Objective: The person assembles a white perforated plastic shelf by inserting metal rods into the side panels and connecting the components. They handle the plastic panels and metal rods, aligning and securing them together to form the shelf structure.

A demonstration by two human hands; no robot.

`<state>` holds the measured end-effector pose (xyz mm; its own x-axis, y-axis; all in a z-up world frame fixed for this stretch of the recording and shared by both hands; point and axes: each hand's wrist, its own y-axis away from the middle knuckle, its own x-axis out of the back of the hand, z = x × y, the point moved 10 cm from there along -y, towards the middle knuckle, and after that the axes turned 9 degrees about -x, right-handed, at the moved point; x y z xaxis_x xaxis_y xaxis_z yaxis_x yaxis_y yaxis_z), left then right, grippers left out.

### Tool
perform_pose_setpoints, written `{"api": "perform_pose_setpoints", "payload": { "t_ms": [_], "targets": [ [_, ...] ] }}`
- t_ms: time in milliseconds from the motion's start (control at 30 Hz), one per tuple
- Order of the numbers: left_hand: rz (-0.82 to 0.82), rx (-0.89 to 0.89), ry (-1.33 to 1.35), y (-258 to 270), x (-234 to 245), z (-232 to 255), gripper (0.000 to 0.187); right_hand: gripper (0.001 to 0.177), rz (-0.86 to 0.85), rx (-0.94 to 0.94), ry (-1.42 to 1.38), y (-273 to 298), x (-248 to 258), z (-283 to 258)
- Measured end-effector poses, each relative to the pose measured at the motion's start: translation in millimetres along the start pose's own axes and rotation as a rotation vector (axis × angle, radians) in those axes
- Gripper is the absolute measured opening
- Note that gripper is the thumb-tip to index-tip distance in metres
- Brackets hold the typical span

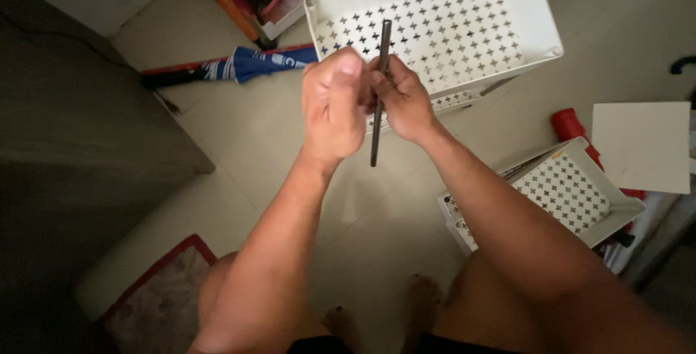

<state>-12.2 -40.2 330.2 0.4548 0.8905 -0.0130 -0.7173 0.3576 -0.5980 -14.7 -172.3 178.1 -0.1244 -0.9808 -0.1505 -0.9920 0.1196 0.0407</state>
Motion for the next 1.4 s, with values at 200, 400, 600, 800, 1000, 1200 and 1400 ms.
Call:
{"api": "perform_pose_setpoints", "payload": {
  "t_ms": [200,400,600,800,1000,1200,1400],
  "targets": [
    [0.091,-0.041,-0.077,-6,8,10,0.044,0.020,-0.026,0.060,-0.397,1,84,-54],
    [-0.037,-0.371,-0.655,12,-34,60,0.021,0.052,0.362,0.468,-0.320,68,276,-126],
    [-0.496,-0.249,-0.979,19,-167,-20,0.062,0.055,0.450,0.622,-0.344,107,319,-135],
    [-0.880,0.262,-1.095,44,-156,-156,0.025,0.056,0.520,0.662,-0.149,101,312,-131],
    [-0.859,0.168,-1.074,44,-126,-167,0.019,0.056,0.452,0.624,-0.300,92,311,-131],
    [-0.852,0.159,-1.073,32,-107,-170,0.020,0.056,0.375,0.579,-0.126,82,271,-135],
    [-0.868,0.170,-1.090,34,-107,-170,0.020,0.042,0.278,0.578,0.056,78,220,-133]
  ]
}}
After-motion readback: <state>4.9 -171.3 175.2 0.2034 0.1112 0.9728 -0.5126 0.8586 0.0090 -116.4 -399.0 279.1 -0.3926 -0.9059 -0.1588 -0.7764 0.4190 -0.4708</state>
